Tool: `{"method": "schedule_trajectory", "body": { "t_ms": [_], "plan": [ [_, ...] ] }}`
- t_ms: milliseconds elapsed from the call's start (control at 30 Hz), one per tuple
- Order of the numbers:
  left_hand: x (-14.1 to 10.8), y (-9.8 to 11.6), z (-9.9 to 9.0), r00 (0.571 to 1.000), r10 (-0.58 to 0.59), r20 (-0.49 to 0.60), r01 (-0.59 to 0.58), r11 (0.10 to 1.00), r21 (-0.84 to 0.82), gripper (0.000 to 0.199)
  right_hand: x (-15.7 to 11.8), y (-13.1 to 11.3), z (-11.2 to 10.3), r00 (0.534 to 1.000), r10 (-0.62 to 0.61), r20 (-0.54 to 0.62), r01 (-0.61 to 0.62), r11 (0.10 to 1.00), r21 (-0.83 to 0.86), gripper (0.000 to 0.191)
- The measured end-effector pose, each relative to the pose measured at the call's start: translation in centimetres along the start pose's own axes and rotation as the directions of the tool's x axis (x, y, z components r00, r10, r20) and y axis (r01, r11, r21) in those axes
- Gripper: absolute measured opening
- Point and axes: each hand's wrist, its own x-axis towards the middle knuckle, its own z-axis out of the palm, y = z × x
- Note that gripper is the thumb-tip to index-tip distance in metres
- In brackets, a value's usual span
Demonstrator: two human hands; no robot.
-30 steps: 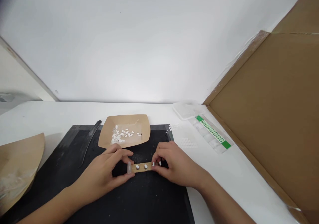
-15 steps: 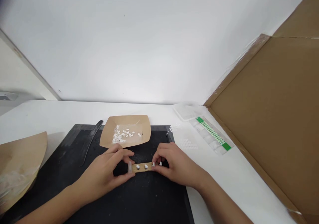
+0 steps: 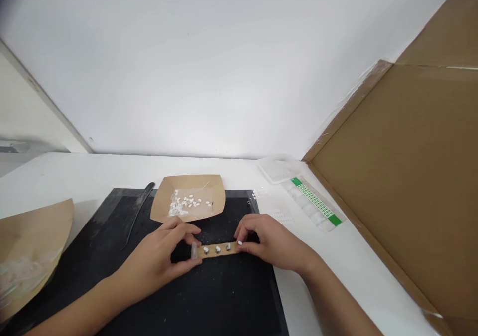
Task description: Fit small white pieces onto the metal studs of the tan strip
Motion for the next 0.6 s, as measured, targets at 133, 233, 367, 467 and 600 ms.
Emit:
{"method": "schedule_trajectory", "body": {
  "t_ms": [133, 233, 367, 467, 600],
  "plan": [
    [0.1, 0.0, 0.0, 1.000, -0.010, 0.003, 0.010, 1.000, -0.002, 0.039, -0.4, -0.2, -0.5, 0.994, 0.040, -0.104, -0.028, 0.993, 0.111, 0.010],
    [0.1, -0.1, -0.1, 1.000, 0.002, 0.000, -0.002, 1.000, 0.023, 0.044, -0.7, -0.5, -0.4, 0.975, 0.035, -0.221, 0.006, 0.983, 0.184, 0.016],
    [0.1, 0.2, -0.6, 0.993, 0.097, -0.073, -0.091, 0.992, 0.083, 0.053, -0.8, -1.5, 0.8, 0.956, -0.098, -0.275, 0.158, 0.966, 0.205, 0.013],
    [0.1, 1.1, -1.1, 0.940, 0.268, -0.210, -0.256, 0.963, 0.083, 0.049, -0.8, -2.4, 2.5, 0.969, -0.143, -0.199, 0.188, 0.955, 0.230, 0.006],
    [-0.1, 3.0, -1.3, 0.852, 0.418, -0.317, -0.456, 0.888, -0.055, 0.033, -1.0, -3.3, 5.3, 0.981, -0.129, -0.146, 0.181, 0.882, 0.436, 0.012]
  ]
}}
